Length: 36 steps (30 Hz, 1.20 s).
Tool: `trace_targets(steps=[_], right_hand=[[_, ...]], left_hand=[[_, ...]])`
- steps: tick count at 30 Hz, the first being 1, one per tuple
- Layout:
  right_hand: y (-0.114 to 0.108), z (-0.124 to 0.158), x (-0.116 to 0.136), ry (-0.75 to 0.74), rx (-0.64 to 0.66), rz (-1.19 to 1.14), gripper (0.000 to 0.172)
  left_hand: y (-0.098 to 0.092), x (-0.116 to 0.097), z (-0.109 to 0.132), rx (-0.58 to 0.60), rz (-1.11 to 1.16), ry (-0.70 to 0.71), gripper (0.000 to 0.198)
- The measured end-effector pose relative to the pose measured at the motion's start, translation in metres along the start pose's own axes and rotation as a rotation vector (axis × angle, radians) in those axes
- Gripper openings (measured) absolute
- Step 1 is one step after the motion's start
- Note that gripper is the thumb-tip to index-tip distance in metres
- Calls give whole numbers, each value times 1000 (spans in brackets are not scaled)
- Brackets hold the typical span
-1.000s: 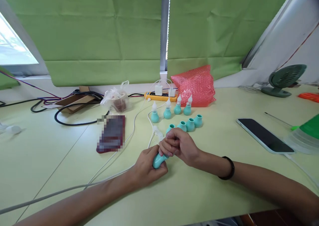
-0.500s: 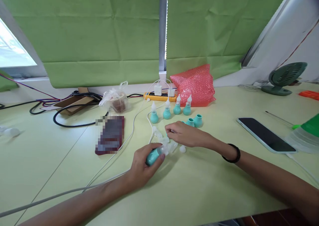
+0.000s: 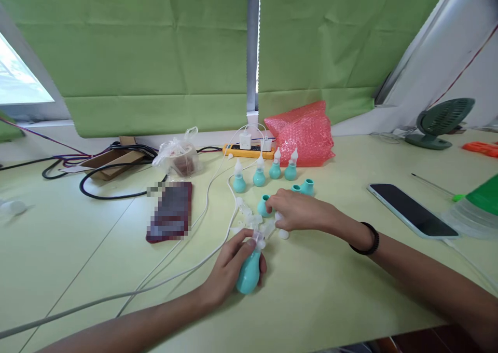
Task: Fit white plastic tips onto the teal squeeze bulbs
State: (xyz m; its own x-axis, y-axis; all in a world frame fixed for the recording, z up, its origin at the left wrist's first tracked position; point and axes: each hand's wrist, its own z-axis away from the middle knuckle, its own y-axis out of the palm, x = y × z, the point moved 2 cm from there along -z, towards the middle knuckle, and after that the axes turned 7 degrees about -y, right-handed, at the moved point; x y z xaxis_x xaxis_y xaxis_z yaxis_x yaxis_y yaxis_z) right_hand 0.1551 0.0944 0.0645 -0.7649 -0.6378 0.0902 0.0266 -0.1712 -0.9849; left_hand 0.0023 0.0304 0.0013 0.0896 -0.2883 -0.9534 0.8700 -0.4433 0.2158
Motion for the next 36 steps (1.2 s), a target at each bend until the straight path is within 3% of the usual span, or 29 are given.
trace_targets(steps=[2,6,10,13,18,28,36], right_hand=[[1,-1,-1,-7,-5,8,28],[-1,-1,-1,-29,-32,60,25],[-13,6,7,-69,-175,123,12],[-20,12,21,-232,-279,11,11],[-13,12,34,-450,-343,-188,14],[-8,2,21,-609,-234,-423,19],[-8,4,26,-608,-314,-264,16]], left_hand=[[-1,2,-5,19,93,-75,22],[-5,2,-11,-15,139,-59,21],[-4,1,-11,3,208,-3,17],[-2,0,-11,32,231,50,17],[-1,0,-9,87,127,117,21],[-3,4,-8,147,126,103,21],[-4,3,-9,121,128,51,28]])
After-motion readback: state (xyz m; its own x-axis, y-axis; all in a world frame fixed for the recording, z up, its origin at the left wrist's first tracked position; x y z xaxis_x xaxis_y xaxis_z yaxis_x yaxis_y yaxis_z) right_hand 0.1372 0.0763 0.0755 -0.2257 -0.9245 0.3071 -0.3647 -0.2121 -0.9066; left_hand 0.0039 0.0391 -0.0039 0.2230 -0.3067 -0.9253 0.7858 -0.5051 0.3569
